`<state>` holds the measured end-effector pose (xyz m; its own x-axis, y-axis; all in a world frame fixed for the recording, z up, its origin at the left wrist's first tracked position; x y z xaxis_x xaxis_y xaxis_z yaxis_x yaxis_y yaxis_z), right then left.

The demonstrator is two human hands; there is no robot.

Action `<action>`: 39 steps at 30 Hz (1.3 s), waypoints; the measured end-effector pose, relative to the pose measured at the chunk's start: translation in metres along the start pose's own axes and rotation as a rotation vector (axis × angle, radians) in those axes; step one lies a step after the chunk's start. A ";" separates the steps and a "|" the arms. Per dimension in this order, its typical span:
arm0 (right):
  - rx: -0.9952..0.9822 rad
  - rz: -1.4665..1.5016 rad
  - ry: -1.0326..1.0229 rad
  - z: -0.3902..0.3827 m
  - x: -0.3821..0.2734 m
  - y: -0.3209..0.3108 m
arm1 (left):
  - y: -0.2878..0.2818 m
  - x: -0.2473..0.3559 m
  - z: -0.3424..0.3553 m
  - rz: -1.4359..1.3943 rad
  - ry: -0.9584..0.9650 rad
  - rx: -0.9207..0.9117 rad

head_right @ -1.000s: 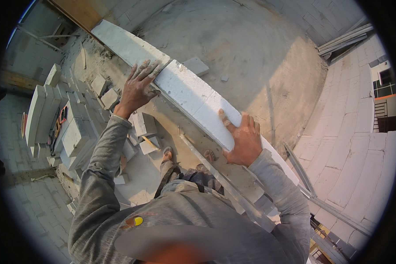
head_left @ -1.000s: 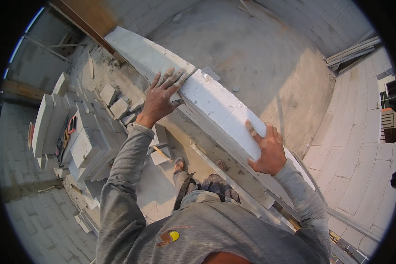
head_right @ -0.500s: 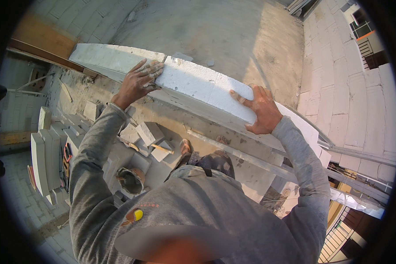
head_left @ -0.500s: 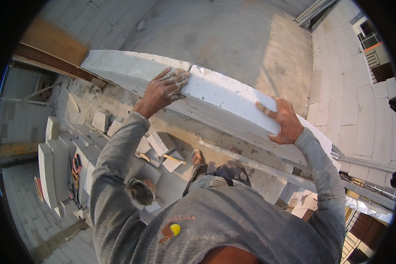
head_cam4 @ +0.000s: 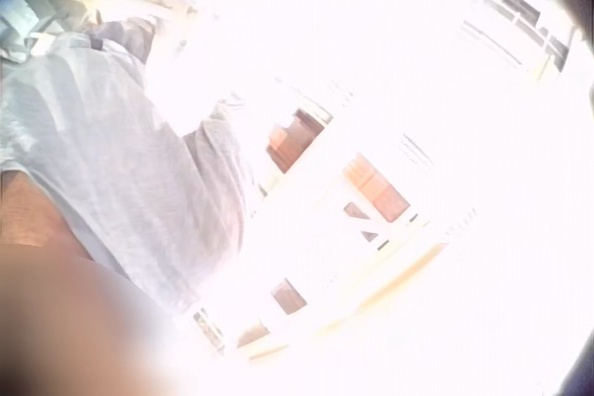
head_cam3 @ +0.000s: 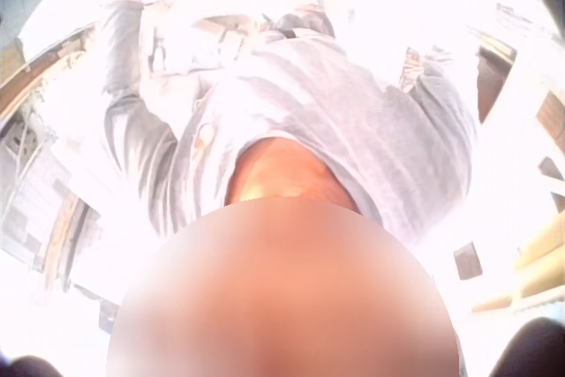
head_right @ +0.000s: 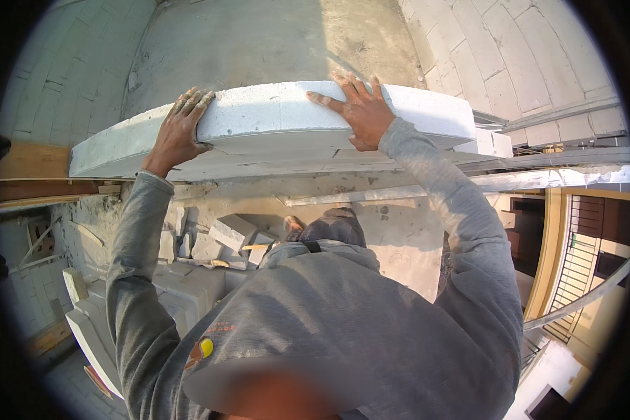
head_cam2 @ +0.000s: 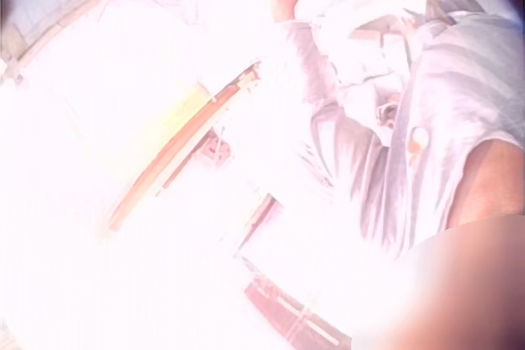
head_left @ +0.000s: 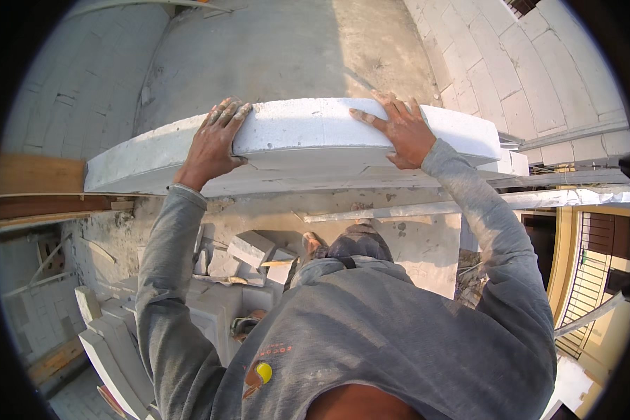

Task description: The person applies mortar to the edges of white aerated concrete blocks using a trowel, then places and adjusts the blocks on a rooftop wall. The person uses a hammer to tap the blocks into position and a tape measure to check alignment.

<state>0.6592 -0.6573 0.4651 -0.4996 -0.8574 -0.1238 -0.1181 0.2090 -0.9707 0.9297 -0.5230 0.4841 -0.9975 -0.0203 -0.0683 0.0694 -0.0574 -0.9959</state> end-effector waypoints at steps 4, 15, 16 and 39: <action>0.090 -0.030 0.050 -0.004 0.002 0.005 | 0.000 0.001 -0.002 0.023 0.017 0.030; 1.432 1.435 0.787 -0.219 0.126 0.140 | -0.002 0.013 0.002 0.014 -0.001 -0.004; 1.570 1.749 0.949 -0.225 0.150 0.183 | -0.002 0.013 0.003 0.021 -0.011 -0.005; 1.817 1.913 0.620 -0.186 0.322 0.209 | -0.002 0.023 0.004 -0.011 -0.028 -0.028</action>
<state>0.3143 -0.8022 0.2601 0.6490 -0.2136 -0.7302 0.6014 -0.4438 0.6643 0.9069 -0.5274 0.4851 -0.9973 -0.0478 -0.0556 0.0571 -0.0300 -0.9979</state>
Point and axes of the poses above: each hand's wrist, its own z-axis towards the middle knuckle, its own y-axis out of the palm, x = y × z, the point moved 10 cm from there along z, towards the middle knuckle, and after that the axes turned 9 degrees about z, right-handed, at the moved point
